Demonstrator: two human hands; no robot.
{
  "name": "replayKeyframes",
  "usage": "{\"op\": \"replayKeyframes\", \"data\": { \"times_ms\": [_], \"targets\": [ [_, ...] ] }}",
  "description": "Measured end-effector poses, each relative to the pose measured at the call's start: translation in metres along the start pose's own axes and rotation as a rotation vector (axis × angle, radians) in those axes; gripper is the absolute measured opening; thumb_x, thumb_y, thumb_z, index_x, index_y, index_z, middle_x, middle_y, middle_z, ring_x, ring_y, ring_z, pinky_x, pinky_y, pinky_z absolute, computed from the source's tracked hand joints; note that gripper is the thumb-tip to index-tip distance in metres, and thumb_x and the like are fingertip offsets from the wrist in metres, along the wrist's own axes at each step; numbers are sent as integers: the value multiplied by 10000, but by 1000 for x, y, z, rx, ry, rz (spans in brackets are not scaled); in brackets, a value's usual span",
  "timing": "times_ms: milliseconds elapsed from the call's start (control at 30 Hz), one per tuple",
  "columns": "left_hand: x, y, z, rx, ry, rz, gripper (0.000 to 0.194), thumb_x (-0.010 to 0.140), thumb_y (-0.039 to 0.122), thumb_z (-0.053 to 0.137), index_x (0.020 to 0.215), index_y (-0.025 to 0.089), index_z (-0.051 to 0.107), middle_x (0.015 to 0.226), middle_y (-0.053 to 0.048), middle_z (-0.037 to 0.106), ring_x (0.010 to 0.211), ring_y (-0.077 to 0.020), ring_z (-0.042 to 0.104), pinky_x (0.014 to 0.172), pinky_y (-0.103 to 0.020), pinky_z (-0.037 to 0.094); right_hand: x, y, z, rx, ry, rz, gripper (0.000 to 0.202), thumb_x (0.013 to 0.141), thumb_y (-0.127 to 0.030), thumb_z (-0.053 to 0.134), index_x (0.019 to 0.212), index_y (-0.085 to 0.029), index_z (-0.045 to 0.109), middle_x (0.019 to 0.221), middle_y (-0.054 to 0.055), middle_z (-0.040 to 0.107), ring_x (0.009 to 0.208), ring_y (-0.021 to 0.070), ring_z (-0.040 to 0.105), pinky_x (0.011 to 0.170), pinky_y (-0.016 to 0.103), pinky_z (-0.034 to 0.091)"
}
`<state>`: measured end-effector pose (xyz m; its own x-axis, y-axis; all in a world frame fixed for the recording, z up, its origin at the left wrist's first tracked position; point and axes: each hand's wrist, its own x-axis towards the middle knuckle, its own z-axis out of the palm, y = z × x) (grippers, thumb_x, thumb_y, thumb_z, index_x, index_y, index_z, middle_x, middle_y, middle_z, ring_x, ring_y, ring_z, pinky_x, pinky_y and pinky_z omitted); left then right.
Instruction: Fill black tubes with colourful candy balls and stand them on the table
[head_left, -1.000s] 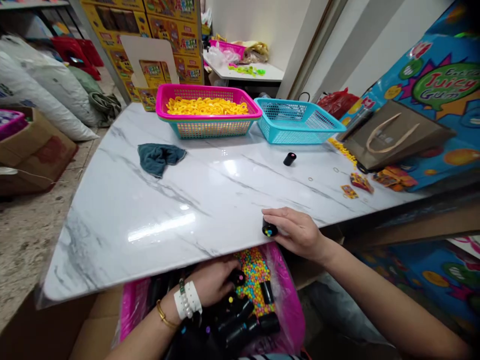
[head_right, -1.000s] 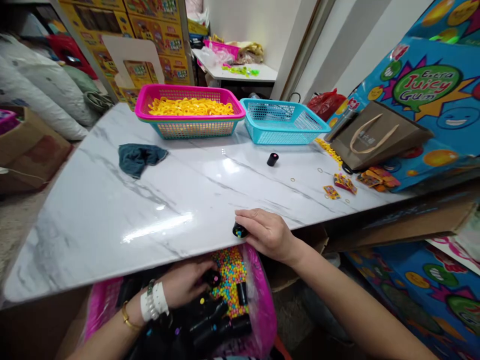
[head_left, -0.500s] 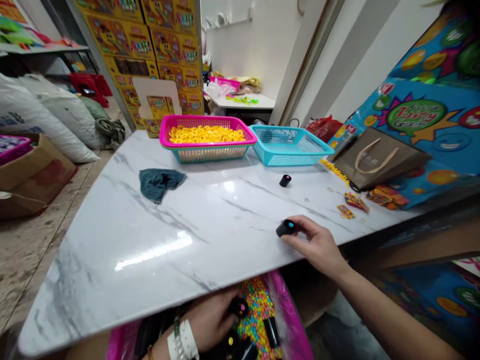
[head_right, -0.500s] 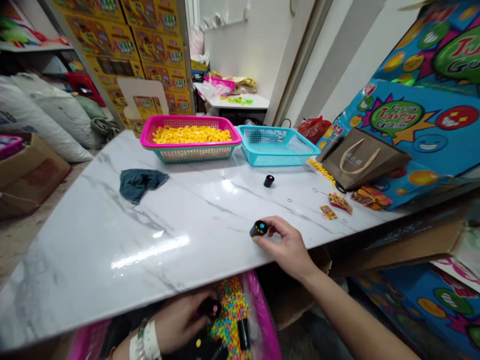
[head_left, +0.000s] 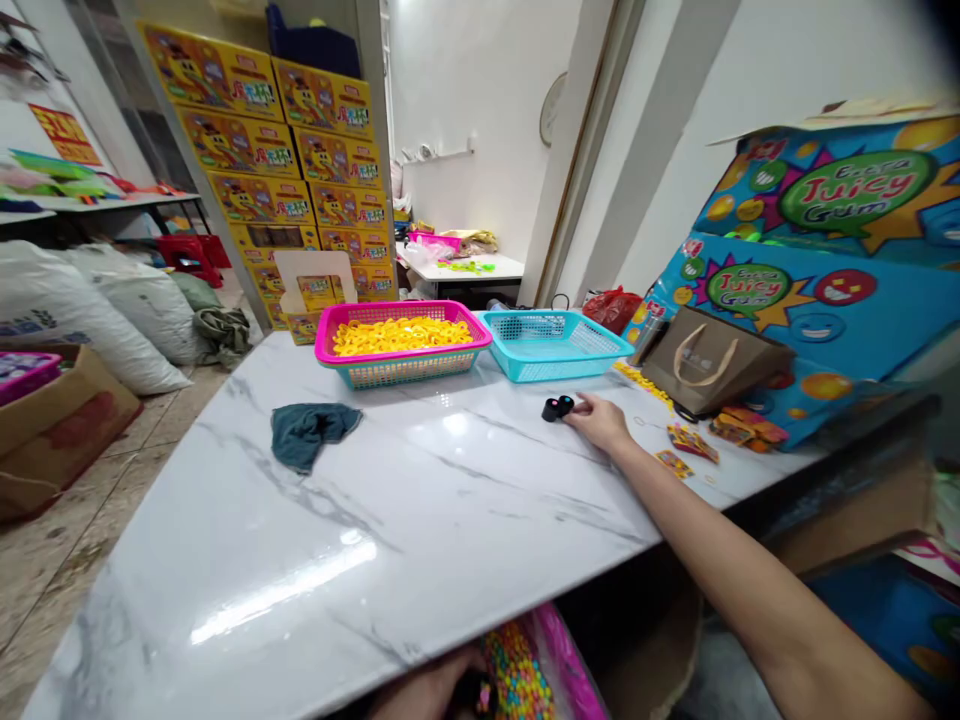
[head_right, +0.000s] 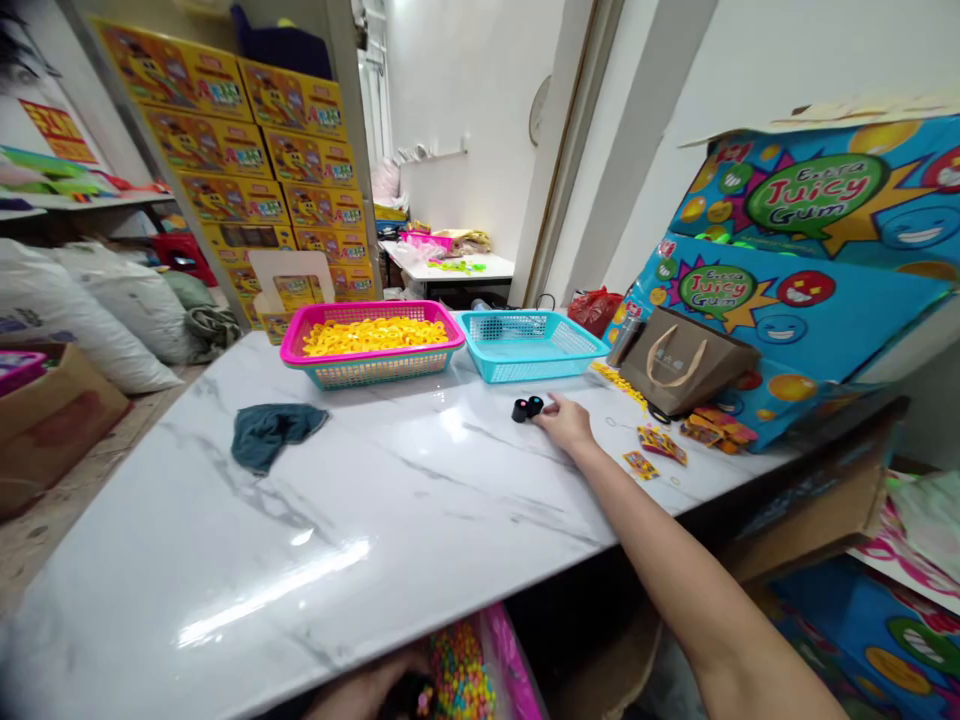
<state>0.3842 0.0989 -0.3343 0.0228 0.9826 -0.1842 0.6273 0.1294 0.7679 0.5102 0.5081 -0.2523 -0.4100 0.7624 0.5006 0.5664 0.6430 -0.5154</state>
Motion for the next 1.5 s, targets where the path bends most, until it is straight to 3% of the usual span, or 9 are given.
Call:
{"op": "replayKeyframes", "data": {
  "times_ms": [167,267,333,467,633,800,1167,1333,1500],
  "targets": [
    [-10,10,3,-126,63,-10,389,799,155,532,1182,217,565,1190,-58,644,1112,-200,584,1020,-320,436,-101,-47,-45,84,65,15,384,806,-356,635,1153,-193,641,961,77,717,751,202,664,698,355,540],
    [-8,12,4,-256,94,18,338,811,213,608,1146,178,580,1151,-64,657,1073,-189,598,1007,-324,443,-195,-100,-69,241,-331,-152,165,845,-293,635,994,-273,703,928,25,732,804,185,685,781,325,567],
    [-5,14,6,-375,90,48,324,799,224,648,1111,167,582,1100,-53,669,1024,-170,615,967,-303,468,-248,-128,-68,335,-580,-212,335,845,-270,635,1179,-266,641,1095,56,706,968,216,679,865,349,574],
    [-4,19,9,-426,87,82,277,802,289,678,1028,168,575,990,-30,675,937,-155,639,878,-273,503,-302,-135,-40,404,-676,-152,399,850,-188,592,1246,-231,589,1187,88,653,1029,216,661,839,338,593],
    [-7,18,4,89,75,-61,288,872,373,603,1096,192,597,977,-59,681,923,-217,632,888,-346,487,-292,-110,-24,91,-643,-444,335,869,-116,509,1178,-178,620,1039,120,672,900,229,650,776,365,579],
    [-10,15,-1,259,27,-76,340,891,315,549,1207,189,567,1154,-100,649,1039,-252,605,957,-376,460,-290,-114,-10,-176,-783,-731,244,821,-79,541,1014,-100,689,882,150,672,791,268,623,692,405,562],
    [-19,13,-7,211,-47,25,339,901,238,464,1218,187,573,1153,-115,651,1024,-232,623,946,-372,492,-255,-105,-56,573,-855,-29,296,799,-249,711,1094,-260,692,1020,39,698,894,167,656,785,273,542],
    [-19,3,7,356,151,-30,478,881,239,466,1359,223,472,1267,-113,620,1120,-267,607,1029,-446,461,-207,-76,-71,530,-422,41,315,766,-285,736,1076,-246,692,1081,52,678,988,196,632,862,314,511],
    [-18,-13,12,463,258,-109,571,783,197,553,1342,303,502,1310,-75,610,1152,-314,605,1037,-481,463,-110,-12,-51,14,-100,222,354,681,-422,717,925,-167,742,839,47,679,721,180,601,677,298,467]
  ]
}}
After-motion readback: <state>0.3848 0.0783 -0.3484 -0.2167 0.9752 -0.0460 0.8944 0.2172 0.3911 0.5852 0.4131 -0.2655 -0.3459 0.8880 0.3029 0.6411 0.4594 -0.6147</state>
